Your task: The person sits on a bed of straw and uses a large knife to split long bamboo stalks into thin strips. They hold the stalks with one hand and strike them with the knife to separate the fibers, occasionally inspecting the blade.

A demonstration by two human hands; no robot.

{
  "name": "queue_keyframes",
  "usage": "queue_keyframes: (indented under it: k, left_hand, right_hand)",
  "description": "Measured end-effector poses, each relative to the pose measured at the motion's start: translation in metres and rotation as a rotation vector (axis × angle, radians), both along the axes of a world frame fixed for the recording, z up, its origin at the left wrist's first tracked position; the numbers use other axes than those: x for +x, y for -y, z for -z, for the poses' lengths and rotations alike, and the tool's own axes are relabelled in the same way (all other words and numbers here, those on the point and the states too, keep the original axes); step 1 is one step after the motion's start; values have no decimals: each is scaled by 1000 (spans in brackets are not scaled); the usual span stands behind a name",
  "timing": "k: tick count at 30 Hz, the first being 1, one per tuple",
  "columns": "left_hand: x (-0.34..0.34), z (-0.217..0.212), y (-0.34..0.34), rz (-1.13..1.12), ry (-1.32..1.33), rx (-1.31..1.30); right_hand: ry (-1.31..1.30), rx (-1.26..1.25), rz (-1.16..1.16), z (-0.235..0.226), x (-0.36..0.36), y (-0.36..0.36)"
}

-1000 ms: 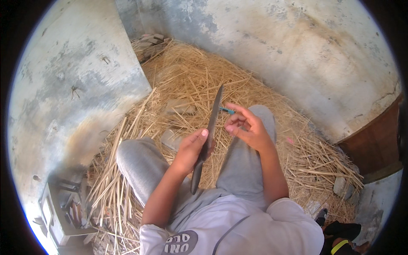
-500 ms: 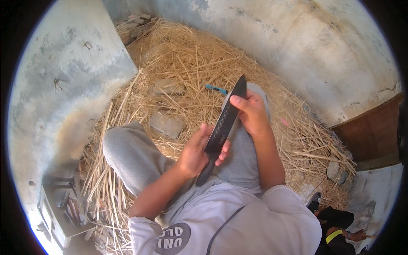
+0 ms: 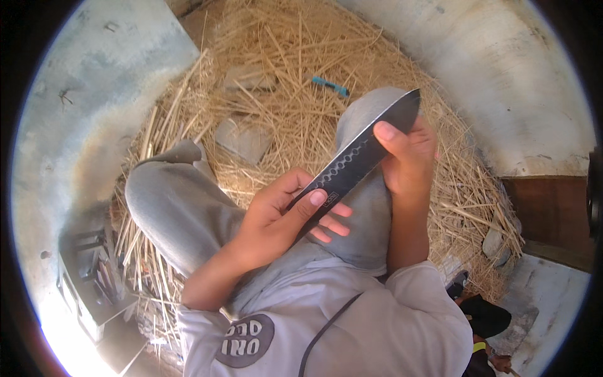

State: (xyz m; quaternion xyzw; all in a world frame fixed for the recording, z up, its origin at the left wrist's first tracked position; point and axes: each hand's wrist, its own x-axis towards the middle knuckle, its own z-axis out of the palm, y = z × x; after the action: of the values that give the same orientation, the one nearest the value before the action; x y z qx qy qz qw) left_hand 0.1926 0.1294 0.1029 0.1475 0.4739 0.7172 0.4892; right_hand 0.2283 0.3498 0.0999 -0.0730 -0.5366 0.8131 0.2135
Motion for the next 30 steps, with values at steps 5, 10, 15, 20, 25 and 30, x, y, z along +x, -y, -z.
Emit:
queue_keyframes:
  k: [5,10,15,20,25,30]
  left_hand:
    - [0,-1,1,21,23,-32]
    - [-5,-2,3,42,55,26]
    - [-7,-5,-3,27,-4,-23]
    - [-11,-7,-6,50,-12,-25]
    - [-11,-8,-8,12,70,-61]
    - [-12,-7,-14,-51,136,-120]
  right_hand:
    - [31,123,70,-2,5,1]
    - [8,78,27,-1,5,-4]
    - [-30,-41,-9,2,1,-7]
    - [5,63,21,-9,-4,2]
    - [0,99,51,-5,-1,0]
    - [128,7,93,-7,-4,0]
